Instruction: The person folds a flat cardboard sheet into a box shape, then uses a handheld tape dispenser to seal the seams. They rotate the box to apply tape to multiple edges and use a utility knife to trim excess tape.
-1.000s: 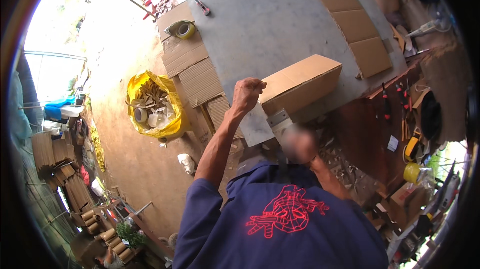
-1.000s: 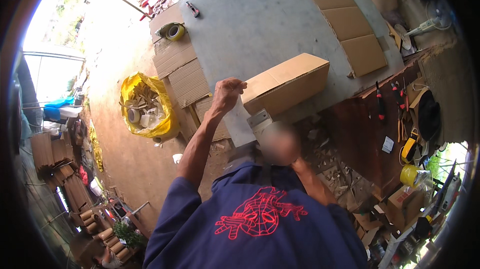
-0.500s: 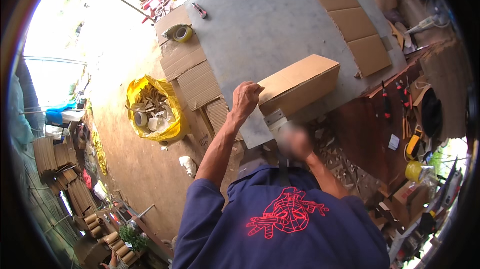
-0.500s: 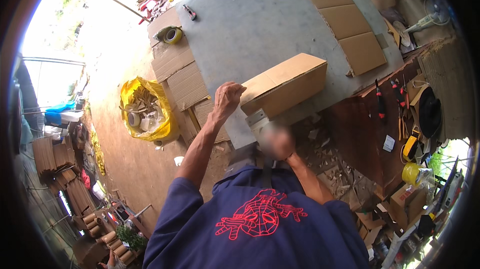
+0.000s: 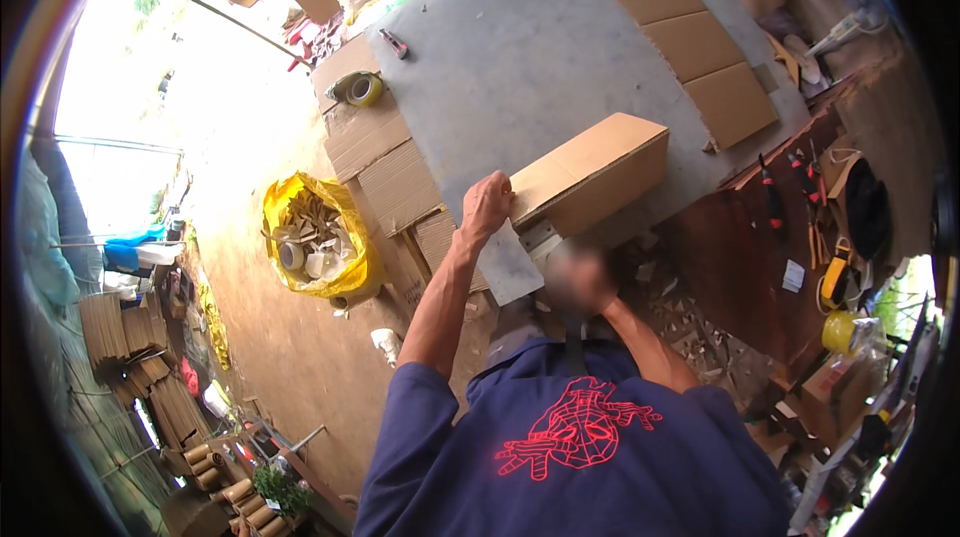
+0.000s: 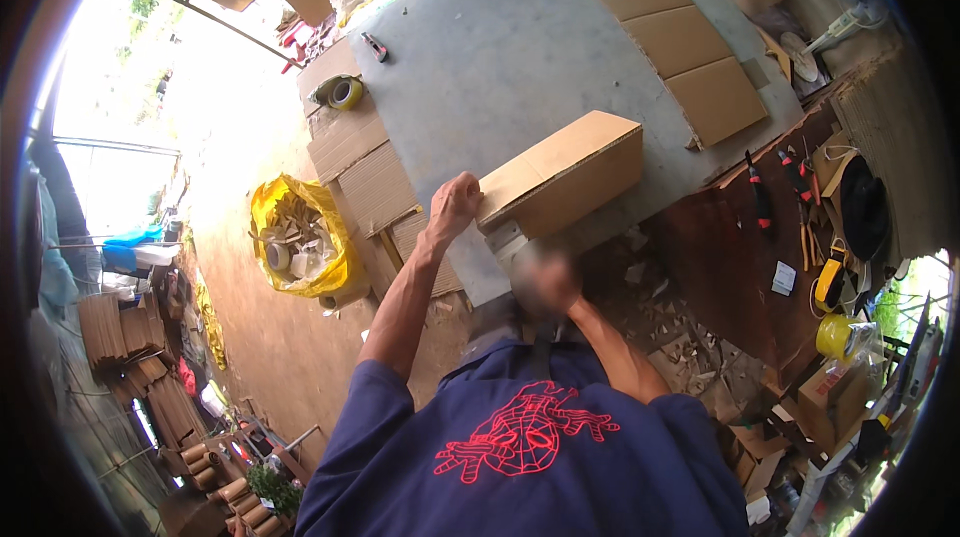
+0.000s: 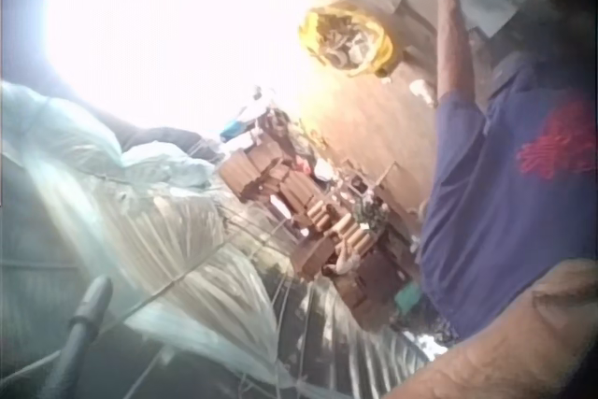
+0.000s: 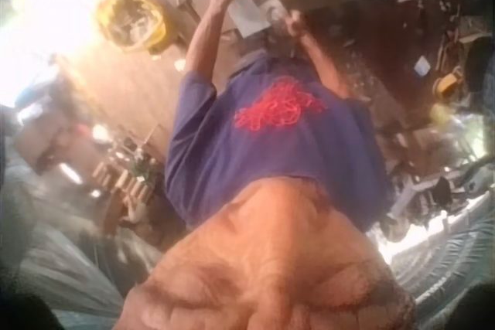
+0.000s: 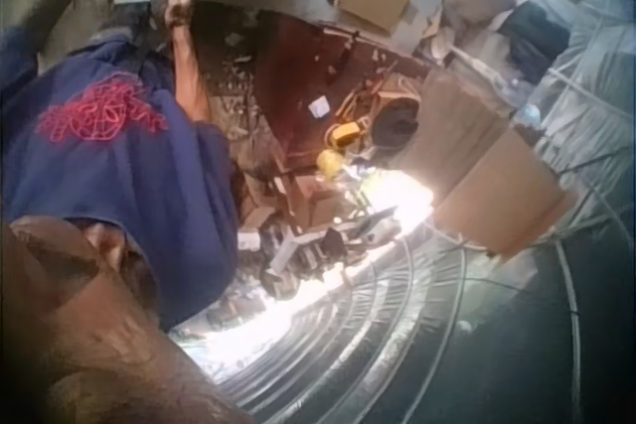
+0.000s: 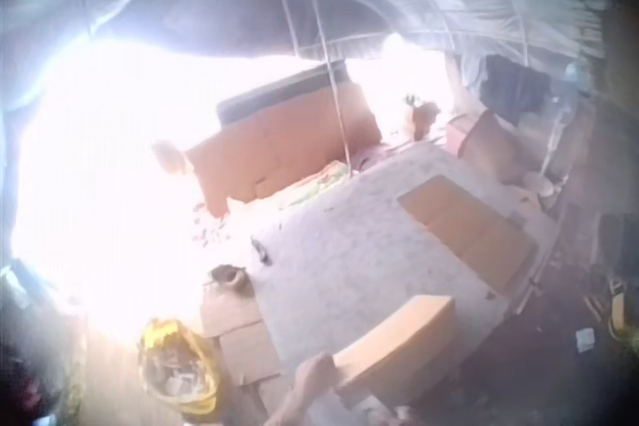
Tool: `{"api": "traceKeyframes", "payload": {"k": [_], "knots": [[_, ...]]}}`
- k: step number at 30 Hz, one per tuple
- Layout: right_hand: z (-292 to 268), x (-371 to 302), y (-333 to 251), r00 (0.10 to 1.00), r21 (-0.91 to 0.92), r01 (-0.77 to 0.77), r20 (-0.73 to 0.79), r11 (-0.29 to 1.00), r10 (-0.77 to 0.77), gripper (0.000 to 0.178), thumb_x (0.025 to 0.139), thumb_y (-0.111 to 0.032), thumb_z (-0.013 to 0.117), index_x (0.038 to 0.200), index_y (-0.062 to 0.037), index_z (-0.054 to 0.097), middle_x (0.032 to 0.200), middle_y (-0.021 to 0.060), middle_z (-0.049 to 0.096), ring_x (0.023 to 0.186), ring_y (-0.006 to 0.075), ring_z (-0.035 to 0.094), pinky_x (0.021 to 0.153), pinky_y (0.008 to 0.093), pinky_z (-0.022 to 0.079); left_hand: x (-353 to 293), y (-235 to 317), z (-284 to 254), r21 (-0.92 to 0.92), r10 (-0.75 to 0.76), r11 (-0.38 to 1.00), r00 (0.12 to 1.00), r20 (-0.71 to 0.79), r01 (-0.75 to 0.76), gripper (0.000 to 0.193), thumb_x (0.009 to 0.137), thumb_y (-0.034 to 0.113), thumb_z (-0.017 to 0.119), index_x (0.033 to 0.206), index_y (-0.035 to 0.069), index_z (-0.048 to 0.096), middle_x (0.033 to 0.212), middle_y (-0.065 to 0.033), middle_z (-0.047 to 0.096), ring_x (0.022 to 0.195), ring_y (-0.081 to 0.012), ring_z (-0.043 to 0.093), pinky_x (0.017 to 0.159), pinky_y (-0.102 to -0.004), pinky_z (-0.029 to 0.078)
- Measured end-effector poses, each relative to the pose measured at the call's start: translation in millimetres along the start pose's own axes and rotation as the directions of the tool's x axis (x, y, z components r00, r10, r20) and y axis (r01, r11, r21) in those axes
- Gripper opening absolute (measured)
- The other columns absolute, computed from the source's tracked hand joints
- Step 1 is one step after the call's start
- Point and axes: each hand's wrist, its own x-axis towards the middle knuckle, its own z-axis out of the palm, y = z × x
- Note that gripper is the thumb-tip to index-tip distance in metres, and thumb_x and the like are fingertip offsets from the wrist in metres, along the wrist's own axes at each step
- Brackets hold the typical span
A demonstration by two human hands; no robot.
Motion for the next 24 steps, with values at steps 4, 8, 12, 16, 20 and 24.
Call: {"api": "traceKeyframes", "payload": {"k": [4,8,12,16,20,24], "knots": [[7,3,-2,1.000,0.102,-0.031,0.006,0.994,0.031,0.024,0.095,-0.018,0.065,0.110,0.0004,0.068,0.097,0.0107,0.067,0.082,0.0227,0.063,0.072,0.0374,0.053,0,-6,-7,0.054,0.018,0.999,0.932,-0.361,0.002,0.016,0.084,0.009,0.071,0.099,0.002,0.069,0.092,-0.0167,0.070,0.089,-0.0372,0.067,0.080,-0.0454,0.053],[6,3,-5,0.999,0.239,-0.043,0.019,0.970,0.040,0.026,0.095,-0.019,0.066,0.111,0.0008,0.068,0.098,0.0102,0.067,0.084,0.0216,0.062,0.074,0.0371,0.052,-32,27,-6,-0.003,0.152,0.988,0.976,-0.156,-0.154,0.029,0.086,0.013,0.073,0.112,0.002,0.066,0.105,-0.0173,0.069,0.101,-0.0362,0.067,0.085,-0.0470,0.053],[10,1,-14,0.999,0.386,-0.043,0.020,0.921,0.039,0.028,0.094,-0.020,0.066,0.113,0.0013,0.068,0.100,0.0097,0.067,0.086,0.0204,0.062,0.076,0.0368,0.052,-44,86,-4,0.104,0.151,0.982,0.986,0.069,-0.158,0.032,0.094,0.028,0.068,0.105,0.000,0.058,0.109,-0.0211,0.069,0.101,-0.0406,0.066,0.083,-0.0501,0.054],[10,-11,-17,0.999,0.452,-0.036,0.011,0.891,0.035,0.030,0.094,-0.021,0.066,0.114,0.0017,0.067,0.102,0.0092,0.067,0.088,0.0193,0.062,0.078,0.0365,0.052,-26,89,10,0.236,0.086,0.965,0.987,0.139,-0.117,0.048,0.100,0.040,0.060,0.116,-0.005,0.057,0.113,-0.0265,0.066,0.103,-0.0430,0.066,0.085,-0.0502,0.054],[2,-23,-3,0.998,0.369,-0.046,0.053,0.928,0.028,0.049,0.097,-0.036,0.067,0.125,0.0030,0.064,0.112,0.0102,0.069,0.100,0.0173,0.062,0.091,0.0337,0.049,-12,73,31,0.226,0.078,0.969,0.990,0.117,-0.103,0.065,0.102,0.051,0.052,0.129,-0.008,0.056,0.114,-0.0312,0.065,0.104,-0.0457,0.066,0.088,-0.0515,0.053],[-16,-41,13,0.994,0.383,-0.072,0.103,0.921,0.035,0.047,0.096,-0.036,0.068,0.125,0.0005,0.065,0.112,0.0077,0.069,0.100,0.0139,0.060,0.090,0.0343,0.050,-7,84,27,0.259,0.028,0.963,0.984,0.174,-0.074,0.055,0.101,0.051,0.053,0.120,-0.001,0.060,0.111,-0.0262,0.067,0.103,-0.0456,0.065,0.086,-0.0516,0.053]]}}
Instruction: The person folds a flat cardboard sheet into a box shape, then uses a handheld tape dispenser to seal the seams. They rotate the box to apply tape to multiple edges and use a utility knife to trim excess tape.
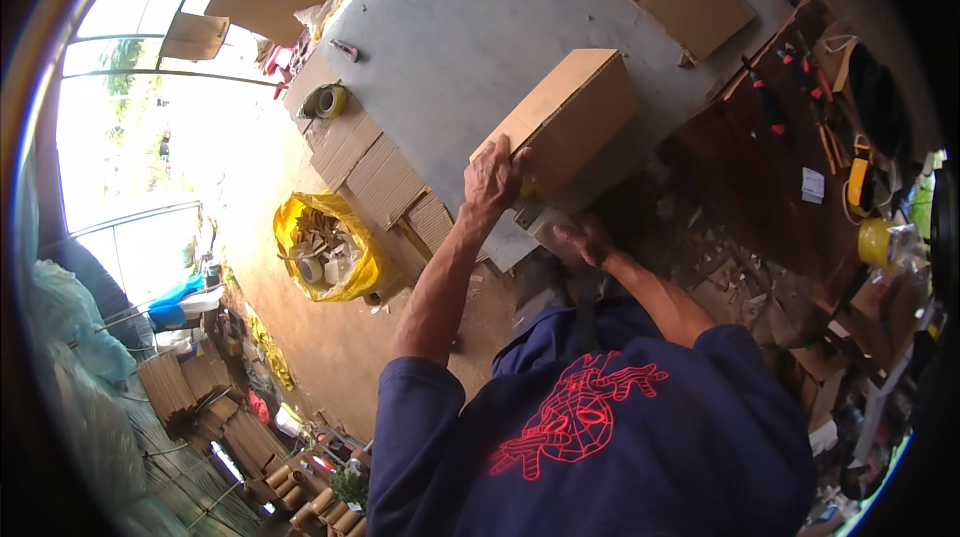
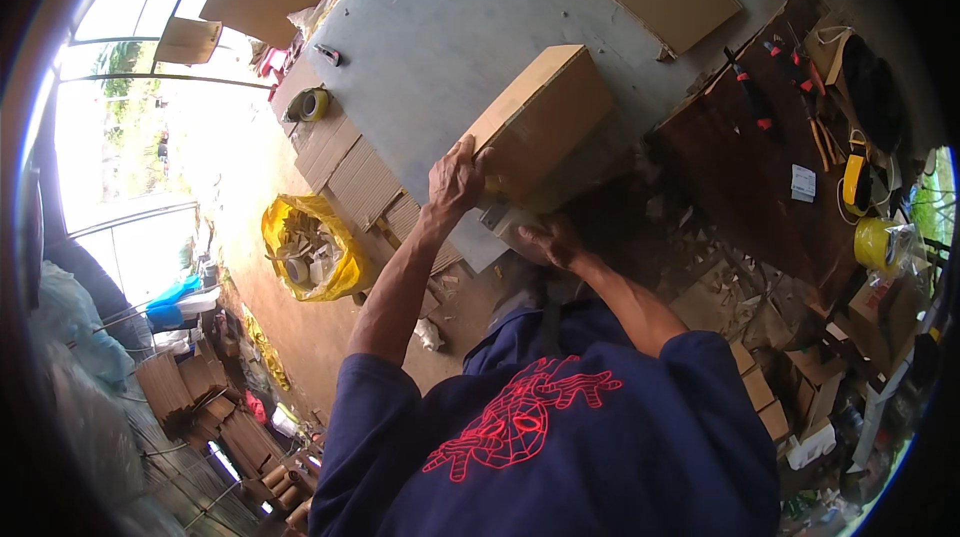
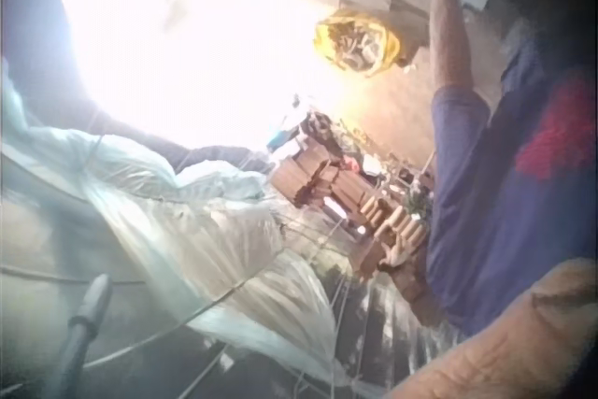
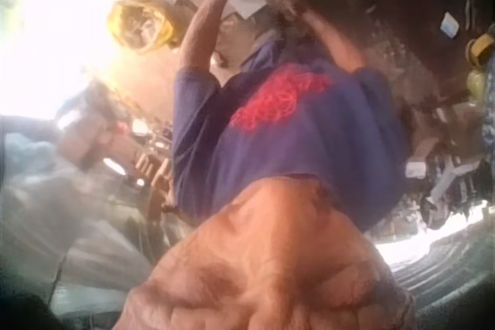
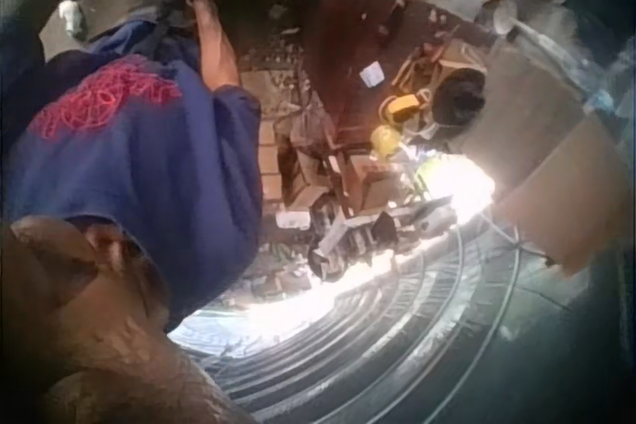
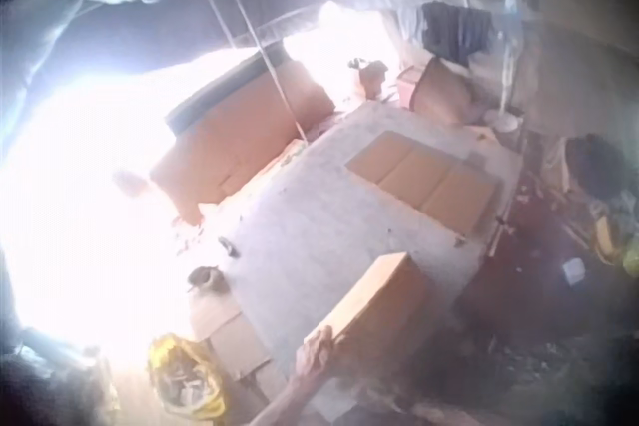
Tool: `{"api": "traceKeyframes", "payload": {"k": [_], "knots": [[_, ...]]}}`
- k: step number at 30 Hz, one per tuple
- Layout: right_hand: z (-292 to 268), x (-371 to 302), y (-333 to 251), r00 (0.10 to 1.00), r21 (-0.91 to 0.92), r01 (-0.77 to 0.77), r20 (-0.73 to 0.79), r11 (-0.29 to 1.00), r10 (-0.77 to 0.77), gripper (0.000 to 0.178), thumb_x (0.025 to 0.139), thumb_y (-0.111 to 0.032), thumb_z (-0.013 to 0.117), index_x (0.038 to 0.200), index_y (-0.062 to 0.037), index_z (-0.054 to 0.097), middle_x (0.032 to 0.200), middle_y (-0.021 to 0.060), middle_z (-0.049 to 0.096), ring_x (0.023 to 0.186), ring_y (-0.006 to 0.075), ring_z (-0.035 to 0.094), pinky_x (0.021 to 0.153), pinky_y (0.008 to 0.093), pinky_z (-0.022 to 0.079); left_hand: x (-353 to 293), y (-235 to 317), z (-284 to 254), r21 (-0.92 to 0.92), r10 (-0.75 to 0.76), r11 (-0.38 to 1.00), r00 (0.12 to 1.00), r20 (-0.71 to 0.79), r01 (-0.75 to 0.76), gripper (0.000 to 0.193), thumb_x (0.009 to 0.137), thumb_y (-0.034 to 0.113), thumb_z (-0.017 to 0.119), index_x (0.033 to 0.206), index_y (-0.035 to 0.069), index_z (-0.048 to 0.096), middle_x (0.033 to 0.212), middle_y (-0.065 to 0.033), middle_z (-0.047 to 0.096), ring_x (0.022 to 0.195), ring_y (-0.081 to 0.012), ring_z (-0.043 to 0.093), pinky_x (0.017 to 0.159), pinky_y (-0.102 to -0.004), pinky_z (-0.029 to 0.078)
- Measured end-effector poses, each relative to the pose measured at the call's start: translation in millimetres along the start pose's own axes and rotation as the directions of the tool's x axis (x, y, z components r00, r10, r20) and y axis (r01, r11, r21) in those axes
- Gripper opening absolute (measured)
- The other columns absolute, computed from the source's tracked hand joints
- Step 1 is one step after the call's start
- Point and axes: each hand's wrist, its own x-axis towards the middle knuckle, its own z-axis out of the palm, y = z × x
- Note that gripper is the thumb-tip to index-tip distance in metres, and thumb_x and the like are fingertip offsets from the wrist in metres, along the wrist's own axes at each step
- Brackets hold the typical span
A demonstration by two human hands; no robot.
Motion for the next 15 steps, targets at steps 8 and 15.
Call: {"api": "traceKeyframes", "payload": {"k": [8,15], "knots": [[-40,-47,95,0.985,-0.115,-0.163,-0.075,0.980,0.155,0.052,0.090,-0.044,0.072,0.116,0.0010,0.072,0.097,0.0083,0.075,0.088,0.0158,0.065,0.082,0.0353,0.053,3,0,-13,0.051,-0.030,0.998,0.999,0.027,0.029,0.050,0.100,0.055,0.051,0.107,0.006,0.060,0.104,-0.0214,0.070,0.096,-0.0454,0.067,0.080,-0.0539,0.052],[-20,-45,14,0.983,-0.216,-0.156,-0.130,0.964,0.130,0.053,0.091,-0.047,0.070,0.116,0.0002,0.073,0.098,0.0131,0.076,0.088,0.0179,0.067,0.082,0.0368,0.053,37,-19,-38,-0.015,-0.047,0.999,0.991,0.125,0.049,0.054,0.102,0.061,0.044,0.116,0.017,0.072,0.090,-0.0212,0.072,0.092,-0.0455,0.068,0.079,-0.0517,0.054]]}}
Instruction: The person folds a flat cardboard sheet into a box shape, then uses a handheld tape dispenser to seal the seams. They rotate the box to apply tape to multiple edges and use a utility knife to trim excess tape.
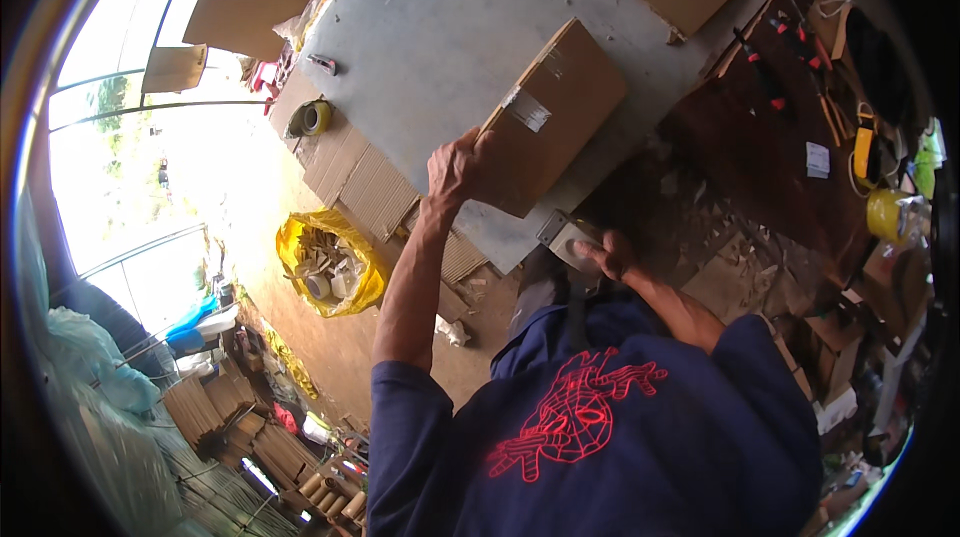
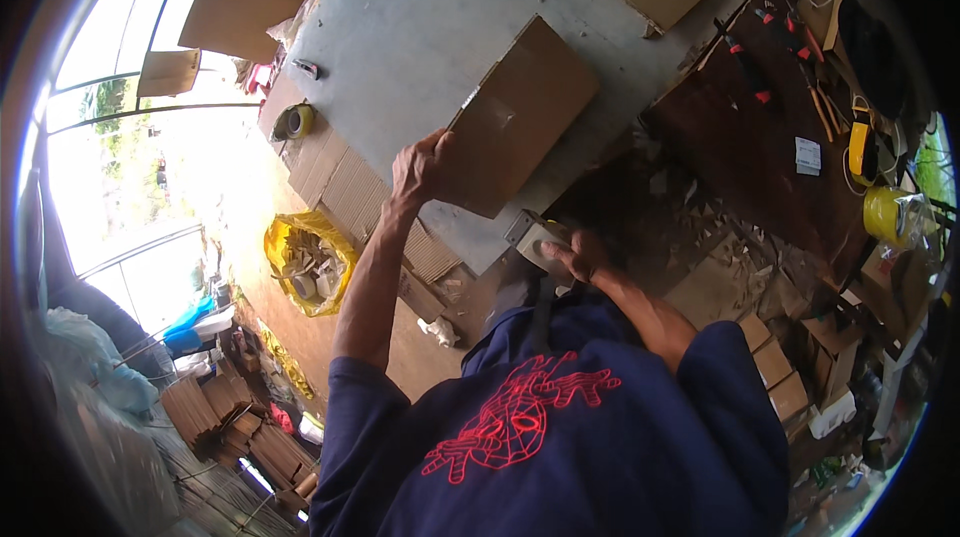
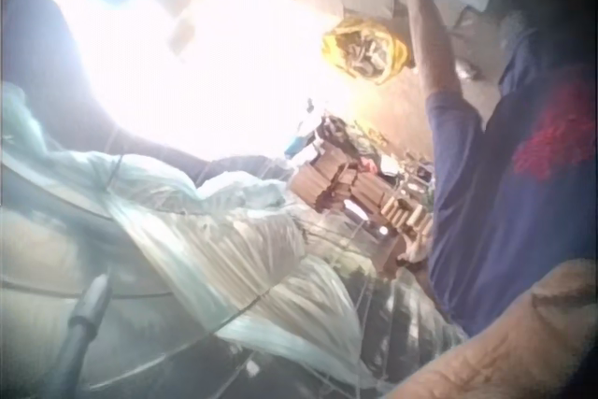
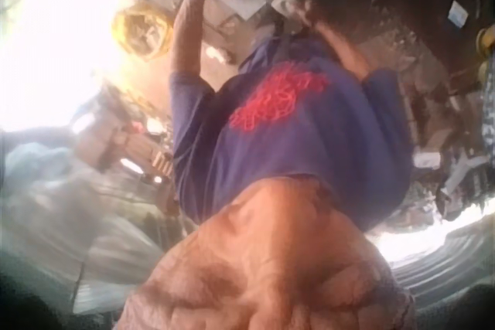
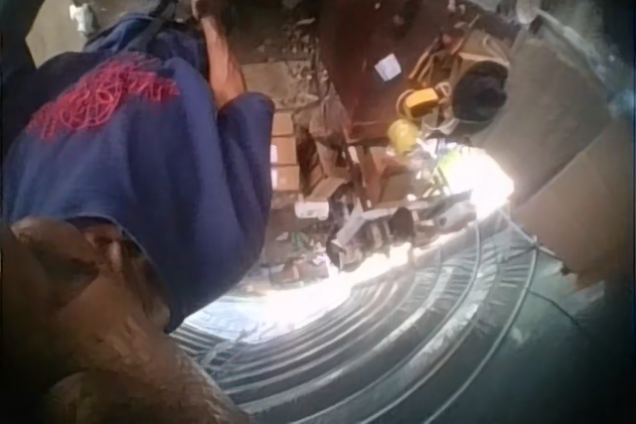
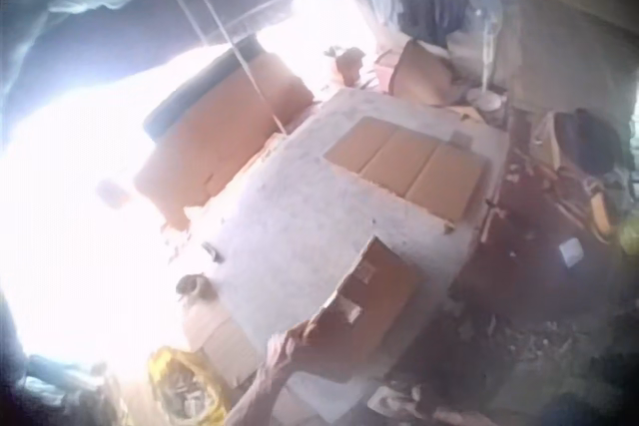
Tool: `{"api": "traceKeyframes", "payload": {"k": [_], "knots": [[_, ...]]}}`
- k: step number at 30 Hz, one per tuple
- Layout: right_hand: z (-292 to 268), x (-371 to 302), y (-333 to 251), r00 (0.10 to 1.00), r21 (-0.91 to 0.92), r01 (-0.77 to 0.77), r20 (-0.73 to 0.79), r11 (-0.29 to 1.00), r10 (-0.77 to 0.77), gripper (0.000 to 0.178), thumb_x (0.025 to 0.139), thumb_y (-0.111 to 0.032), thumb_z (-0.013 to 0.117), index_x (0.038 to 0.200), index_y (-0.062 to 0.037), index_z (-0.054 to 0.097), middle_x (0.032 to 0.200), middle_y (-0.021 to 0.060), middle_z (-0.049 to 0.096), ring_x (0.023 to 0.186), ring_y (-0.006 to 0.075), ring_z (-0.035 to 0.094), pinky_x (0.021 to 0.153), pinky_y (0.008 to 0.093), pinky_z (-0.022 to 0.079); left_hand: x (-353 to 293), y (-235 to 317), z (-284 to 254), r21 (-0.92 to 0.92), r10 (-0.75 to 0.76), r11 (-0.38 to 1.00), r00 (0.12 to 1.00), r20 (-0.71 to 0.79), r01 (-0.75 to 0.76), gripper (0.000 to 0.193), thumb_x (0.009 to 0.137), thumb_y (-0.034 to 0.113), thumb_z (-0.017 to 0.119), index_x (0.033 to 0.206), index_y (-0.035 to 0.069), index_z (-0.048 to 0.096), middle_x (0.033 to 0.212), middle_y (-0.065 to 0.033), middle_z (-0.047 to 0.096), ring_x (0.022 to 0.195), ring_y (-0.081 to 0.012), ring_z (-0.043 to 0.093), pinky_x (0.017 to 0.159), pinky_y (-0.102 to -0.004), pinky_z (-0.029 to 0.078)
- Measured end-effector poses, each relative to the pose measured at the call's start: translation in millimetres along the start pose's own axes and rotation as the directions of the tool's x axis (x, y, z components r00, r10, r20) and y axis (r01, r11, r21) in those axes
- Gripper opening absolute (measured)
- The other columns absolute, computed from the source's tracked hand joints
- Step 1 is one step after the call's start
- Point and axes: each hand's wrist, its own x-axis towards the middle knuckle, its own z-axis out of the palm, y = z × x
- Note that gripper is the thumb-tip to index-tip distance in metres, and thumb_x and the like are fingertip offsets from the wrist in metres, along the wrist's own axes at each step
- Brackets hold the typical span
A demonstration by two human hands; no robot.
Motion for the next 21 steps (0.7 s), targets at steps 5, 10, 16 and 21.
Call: {"api": "traceKeyframes", "payload": {"k": [5,10,16,21], "knots": [[16,14,-22,0.997,0.153,0.068,-0.036,0.986,-0.063,0.047,0.093,-0.045,0.069,0.110,-0.0004,0.074,0.090,0.0069,0.074,0.082,0.0144,0.064,0.077,0.0351,0.052,21,-20,-25,-0.131,-0.025,0.991,0.995,0.101,0.038,0.062,0.101,0.065,0.041,0.112,0.014,0.074,0.092,-0.0222,0.073,0.094,-0.0443,0.069,0.082,-0.0484,0.054],[22,28,-40,0.998,0.153,0.059,0.002,0.986,-0.060,0.044,0.095,-0.042,0.068,0.109,-0.0005,0.073,0.088,0.0031,0.072,0.081,0.0120,0.061,0.074,0.0330,0.051,42,-43,-37,-0.175,-0.022,0.983,0.985,0.168,0.051,0.069,0.102,0.064,0.041,0.103,0.002,0.073,0.086,-0.0237,0.071,0.087,-0.0404,0.070,0.080,-0.0465,0.053],[34,46,-57,0.995,0.100,0.094,0.023,0.991,-0.096,0.052,0.095,-0.043,0.066,0.123,0.0014,0.068,0.110,0.0161,0.075,0.102,0.0248,0.067,0.094,0.0378,0.050,76,-79,-51,-0.258,0.008,0.965,0.974,0.228,0.053,0.074,0.103,0.063,0.043,0.092,-0.006,0.068,0.076,-0.0243,0.067,0.075,-0.0307,0.066,0.077,-0.0442,0.052],[56,84,-105,0.962,0.210,0.270,-0.009,0.940,-0.275,0.050,0.095,-0.039,0.068,0.122,0.0025,0.068,0.111,0.0179,0.073,0.104,0.0244,0.066,0.094,0.0363,0.048,122,-117,-72,-0.159,0.017,0.987,0.988,0.152,0.007,0.067,0.105,0.058,0.040,0.103,-0.002,0.070,0.096,-0.0254,0.071,0.096,-0.0396,0.068,0.089,-0.0473,0.050]]}}
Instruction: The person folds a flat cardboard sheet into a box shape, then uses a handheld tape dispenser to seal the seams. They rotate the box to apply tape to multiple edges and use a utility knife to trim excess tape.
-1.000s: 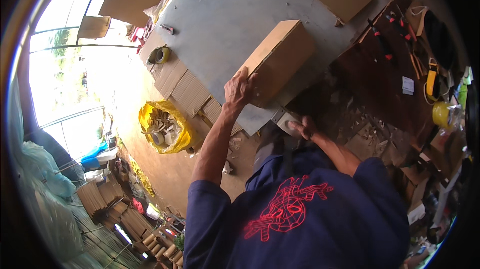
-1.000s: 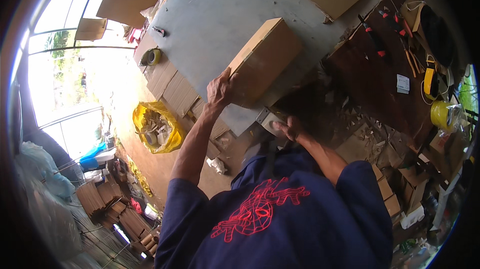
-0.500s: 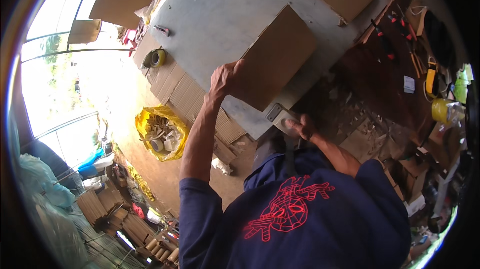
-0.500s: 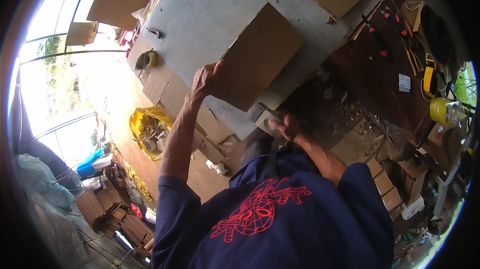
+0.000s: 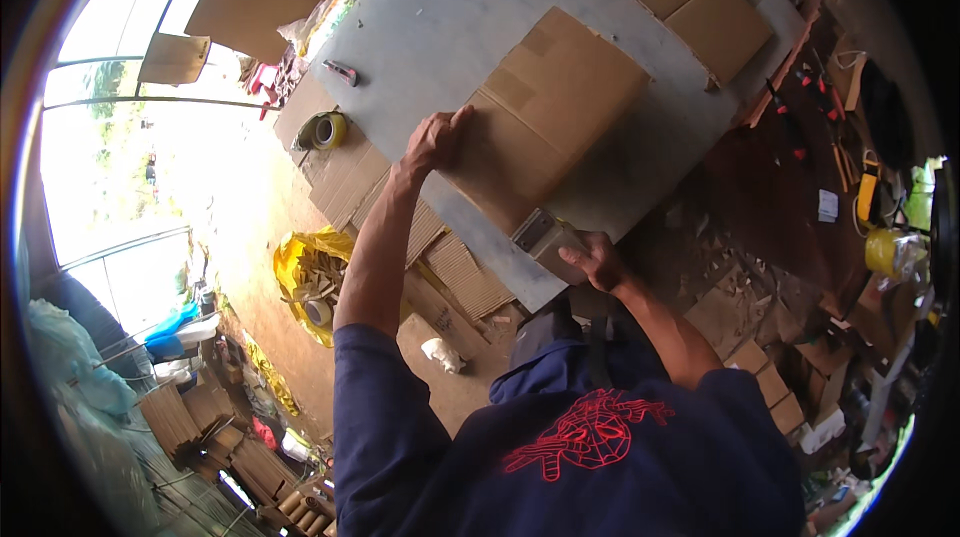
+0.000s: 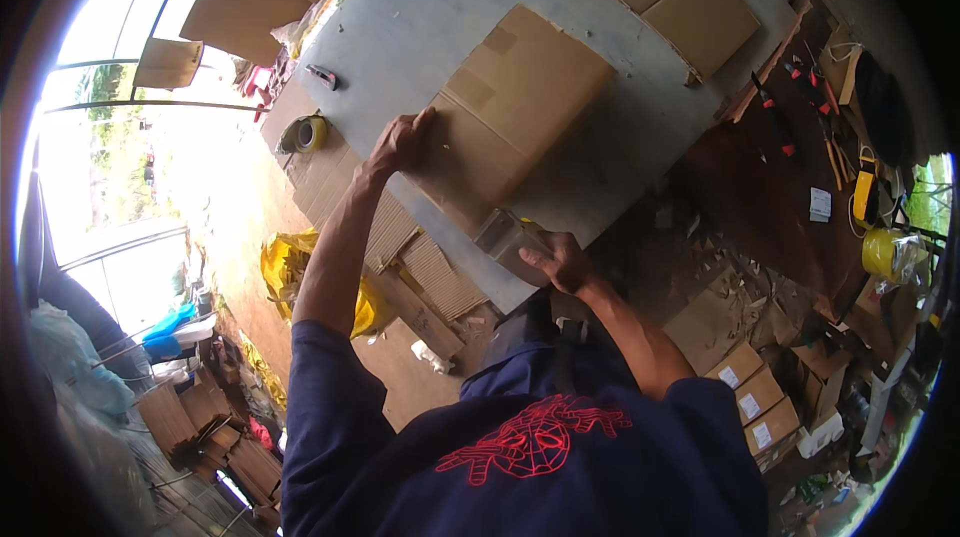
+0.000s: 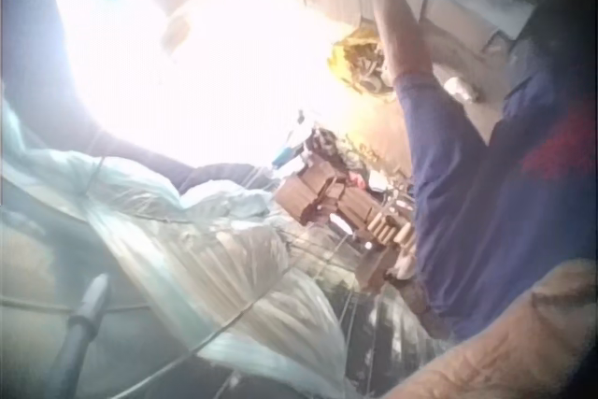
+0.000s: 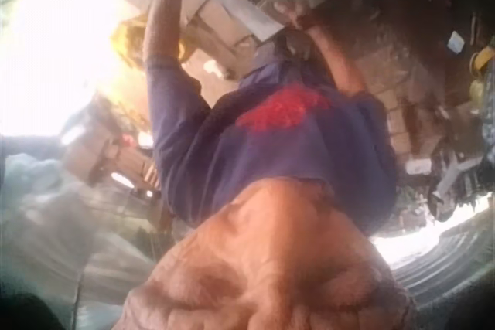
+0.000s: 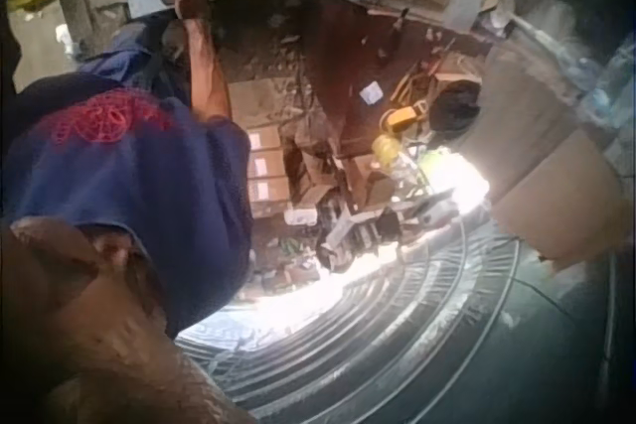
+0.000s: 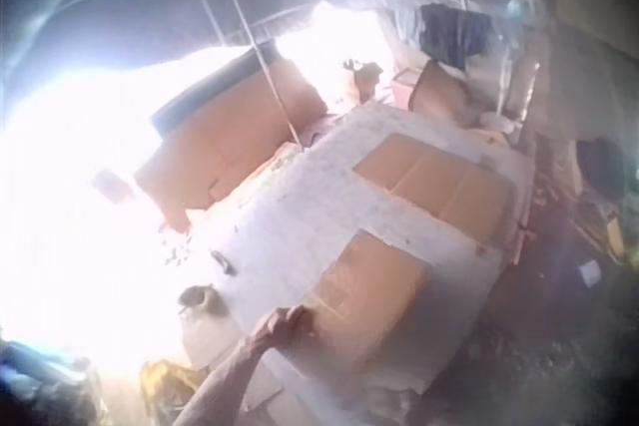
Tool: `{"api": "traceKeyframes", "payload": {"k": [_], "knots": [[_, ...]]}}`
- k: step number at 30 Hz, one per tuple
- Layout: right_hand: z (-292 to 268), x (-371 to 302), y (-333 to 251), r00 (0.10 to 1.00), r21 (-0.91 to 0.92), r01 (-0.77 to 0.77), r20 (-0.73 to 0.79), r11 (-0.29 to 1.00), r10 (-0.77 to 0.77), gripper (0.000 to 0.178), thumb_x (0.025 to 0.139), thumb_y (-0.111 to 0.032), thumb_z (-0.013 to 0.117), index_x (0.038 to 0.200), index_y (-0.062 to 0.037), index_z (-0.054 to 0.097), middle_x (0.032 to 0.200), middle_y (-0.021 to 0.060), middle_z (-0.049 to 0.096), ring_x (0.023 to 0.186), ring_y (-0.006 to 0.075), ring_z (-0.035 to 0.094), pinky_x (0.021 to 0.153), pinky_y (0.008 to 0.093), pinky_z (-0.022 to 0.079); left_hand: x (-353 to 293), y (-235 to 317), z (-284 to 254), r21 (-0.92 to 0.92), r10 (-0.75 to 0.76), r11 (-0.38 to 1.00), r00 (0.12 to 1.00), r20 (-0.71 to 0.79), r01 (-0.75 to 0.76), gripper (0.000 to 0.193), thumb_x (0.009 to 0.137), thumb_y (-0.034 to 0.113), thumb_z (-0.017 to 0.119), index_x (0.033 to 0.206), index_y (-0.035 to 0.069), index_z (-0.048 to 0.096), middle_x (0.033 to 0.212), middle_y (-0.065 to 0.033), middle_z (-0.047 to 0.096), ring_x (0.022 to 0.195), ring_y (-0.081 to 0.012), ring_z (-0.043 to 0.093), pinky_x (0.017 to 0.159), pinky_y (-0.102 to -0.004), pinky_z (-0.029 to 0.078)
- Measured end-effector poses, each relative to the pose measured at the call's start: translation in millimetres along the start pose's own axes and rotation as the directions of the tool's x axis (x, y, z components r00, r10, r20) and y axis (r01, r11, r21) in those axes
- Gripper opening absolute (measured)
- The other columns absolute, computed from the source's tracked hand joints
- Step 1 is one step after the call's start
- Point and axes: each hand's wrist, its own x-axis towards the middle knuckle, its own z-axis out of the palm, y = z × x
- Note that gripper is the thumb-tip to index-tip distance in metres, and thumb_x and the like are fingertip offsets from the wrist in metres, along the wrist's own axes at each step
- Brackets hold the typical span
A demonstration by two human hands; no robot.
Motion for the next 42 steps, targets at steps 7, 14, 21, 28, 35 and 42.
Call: {"api": "traceKeyframes", "payload": {"k": [7,14,21,28,35,42], "knots": [[34,56,-11,0.971,-0.015,0.179,-0.158,0.984,-0.179,0.043,0.094,-0.037,0.069,0.109,0.0026,0.071,0.089,0.0143,0.074,0.083,0.0202,0.067,0.077,0.0375,0.051,35,12,21,-0.014,-0.148,0.989,0.968,-0.200,0.148,0.063,0.103,0.059,0.039,0.108,0.006,0.074,0.109,-0.0253,0.072,0.111,-0.0440,0.065,0.096,-0.0495,0.048],[-3,-4,-18,0.985,-0.269,-0.150,0.046,0.951,0.168,0.044,0.092,-0.039,0.071,0.107,0.0020,0.073,0.089,0.0160,0.075,0.083,0.0198,0.068,0.078,0.0371,0.051,-10,0,114,-0.055,-0.442,0.897,0.891,-0.109,0.438,0.077,0.099,0.065,0.044,0.096,-0.005,0.076,0.115,-0.0340,0.068,0.114,-0.0473,0.065,0.100,-0.0493,0.048],[-9,-10,-18,0.966,-0.171,-0.233,0.072,0.957,0.248,0.040,0.093,-0.036,0.071,0.111,0.0000,0.074,0.090,0.0147,0.075,0.083,0.0187,0.065,0.081,0.0374,0.051,-44,51,143,-0.058,-0.123,0.992,0.906,-0.404,0.109,0.057,0.099,0.052,0.055,0.107,-0.001,0.072,0.115,-0.0277,0.068,0.113,-0.0417,0.061,0.096,-0.0501,0.048],[-9,-23,-18,0.978,-0.096,-0.184,0.083,0.978,0.192,0.045,0.093,-0.034,0.069,0.122,0.0000,0.070,0.103,0.0143,0.074,0.092,0.0199,0.066,0.087,0.0363,0.051,-78,81,138,-0.046,0.210,0.977,0.972,0.106,-0.206,0.087,0.097,0.051,0.059,0.162,0.005,0.024,0.155,-0.0344,0.036,0.147,-0.0459,0.035,0.121,-0.0474,0.030],[-40,-79,33,0.978,-0.190,-0.207,-0.016,0.960,0.208,0.058,0.090,-0.046,0.067,0.128,-0.0013,0.068,0.115,0.0195,0.074,0.108,0.0311,0.069,0.095,0.0400,0.051,-77,85,138,-0.185,0.317,0.935,0.947,0.055,-0.303,0.091,0.095,0.053,0.061,0.161,0.001,0.026,0.156,-0.0348,0.035,0.148,-0.0456,0.033,0.121,-0.0464,0.029],[-79,-122,60,0.964,-0.330,-0.263,-0.056,0.907,0.260,0.059,0.087,-0.050,0.068,0.119,0.0000,0.070,0.103,0.0222,0.075,0.097,0.0325,0.072,0.086,0.0421,0.052,-81,76,138,-0.179,0.265,0.951,0.963,0.052,-0.252,0.085,0.095,0.053,0.063,0.159,0.005,0.033,0.161,-0.0327,0.030,0.150,-0.0463,0.031,0.118,-0.0475,0.035]]}}
